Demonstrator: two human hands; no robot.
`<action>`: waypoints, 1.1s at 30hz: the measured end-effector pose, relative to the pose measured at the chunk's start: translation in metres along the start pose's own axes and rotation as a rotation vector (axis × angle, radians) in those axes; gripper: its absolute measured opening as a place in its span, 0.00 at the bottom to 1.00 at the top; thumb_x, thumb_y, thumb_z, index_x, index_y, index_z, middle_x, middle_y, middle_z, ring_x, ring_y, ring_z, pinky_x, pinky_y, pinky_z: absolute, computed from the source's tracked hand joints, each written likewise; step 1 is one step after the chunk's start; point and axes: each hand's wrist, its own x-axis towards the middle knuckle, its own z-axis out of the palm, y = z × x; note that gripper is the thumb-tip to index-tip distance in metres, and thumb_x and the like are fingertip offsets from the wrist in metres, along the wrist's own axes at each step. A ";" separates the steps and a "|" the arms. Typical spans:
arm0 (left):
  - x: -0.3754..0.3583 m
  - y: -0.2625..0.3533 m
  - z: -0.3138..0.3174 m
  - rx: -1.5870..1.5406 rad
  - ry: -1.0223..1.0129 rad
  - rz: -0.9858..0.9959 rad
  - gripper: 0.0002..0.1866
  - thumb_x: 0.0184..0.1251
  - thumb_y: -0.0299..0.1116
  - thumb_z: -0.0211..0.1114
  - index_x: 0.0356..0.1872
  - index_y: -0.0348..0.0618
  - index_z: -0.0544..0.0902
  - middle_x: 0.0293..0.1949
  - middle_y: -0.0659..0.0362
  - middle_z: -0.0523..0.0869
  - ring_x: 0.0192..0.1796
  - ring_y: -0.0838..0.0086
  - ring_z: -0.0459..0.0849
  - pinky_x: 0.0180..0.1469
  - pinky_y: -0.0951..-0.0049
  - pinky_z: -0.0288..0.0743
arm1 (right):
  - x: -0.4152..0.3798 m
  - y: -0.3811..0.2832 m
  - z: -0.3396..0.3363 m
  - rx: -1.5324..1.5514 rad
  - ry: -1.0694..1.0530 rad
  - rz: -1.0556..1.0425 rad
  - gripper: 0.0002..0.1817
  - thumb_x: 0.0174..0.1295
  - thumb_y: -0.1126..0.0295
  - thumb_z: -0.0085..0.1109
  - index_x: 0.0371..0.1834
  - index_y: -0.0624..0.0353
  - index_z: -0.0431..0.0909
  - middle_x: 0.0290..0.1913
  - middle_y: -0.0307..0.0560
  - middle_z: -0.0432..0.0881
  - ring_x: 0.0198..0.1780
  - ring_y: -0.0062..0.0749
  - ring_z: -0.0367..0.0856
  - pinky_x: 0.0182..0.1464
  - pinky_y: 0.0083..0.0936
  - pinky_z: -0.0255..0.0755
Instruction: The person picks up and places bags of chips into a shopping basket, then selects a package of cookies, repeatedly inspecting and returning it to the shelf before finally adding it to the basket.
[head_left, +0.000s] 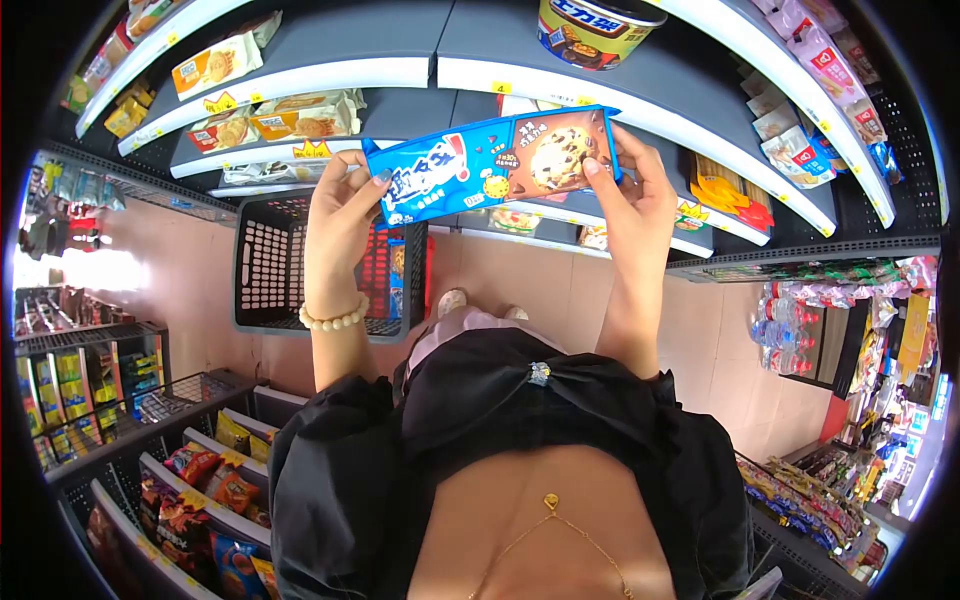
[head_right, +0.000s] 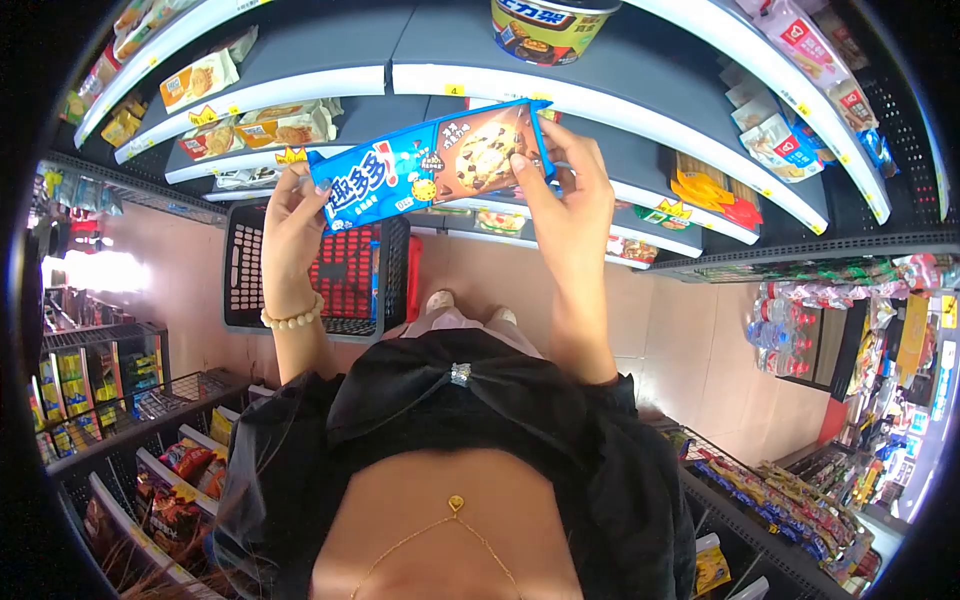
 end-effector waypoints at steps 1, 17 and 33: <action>-0.002 0.000 -0.003 -0.001 0.008 0.005 0.10 0.63 0.19 0.59 0.43 0.39 0.71 0.39 0.55 0.84 0.39 0.77 0.82 0.42 0.78 0.76 | 0.000 0.001 0.003 -0.009 -0.013 -0.006 0.20 0.55 0.80 0.62 0.54 0.65 0.75 0.43 0.43 0.73 0.46 0.25 0.74 0.47 0.24 0.73; -0.075 -0.069 -0.147 0.011 0.524 -0.104 0.10 0.58 0.20 0.63 0.36 0.44 0.71 0.33 0.59 0.81 0.34 0.77 0.81 0.32 0.76 0.78 | -0.023 0.124 0.075 -0.106 -0.523 0.245 0.21 0.59 0.76 0.60 0.57 0.61 0.73 0.53 0.49 0.78 0.53 0.27 0.75 0.48 0.21 0.71; -0.125 -0.190 -0.236 0.180 0.931 -0.430 0.09 0.54 0.24 0.66 0.35 0.39 0.76 0.27 0.60 0.81 0.22 0.80 0.77 0.21 0.84 0.69 | -0.171 0.207 0.195 -0.277 -1.462 -0.167 0.19 0.52 0.73 0.59 0.49 0.59 0.77 0.53 0.48 0.76 0.58 0.45 0.71 0.60 0.37 0.66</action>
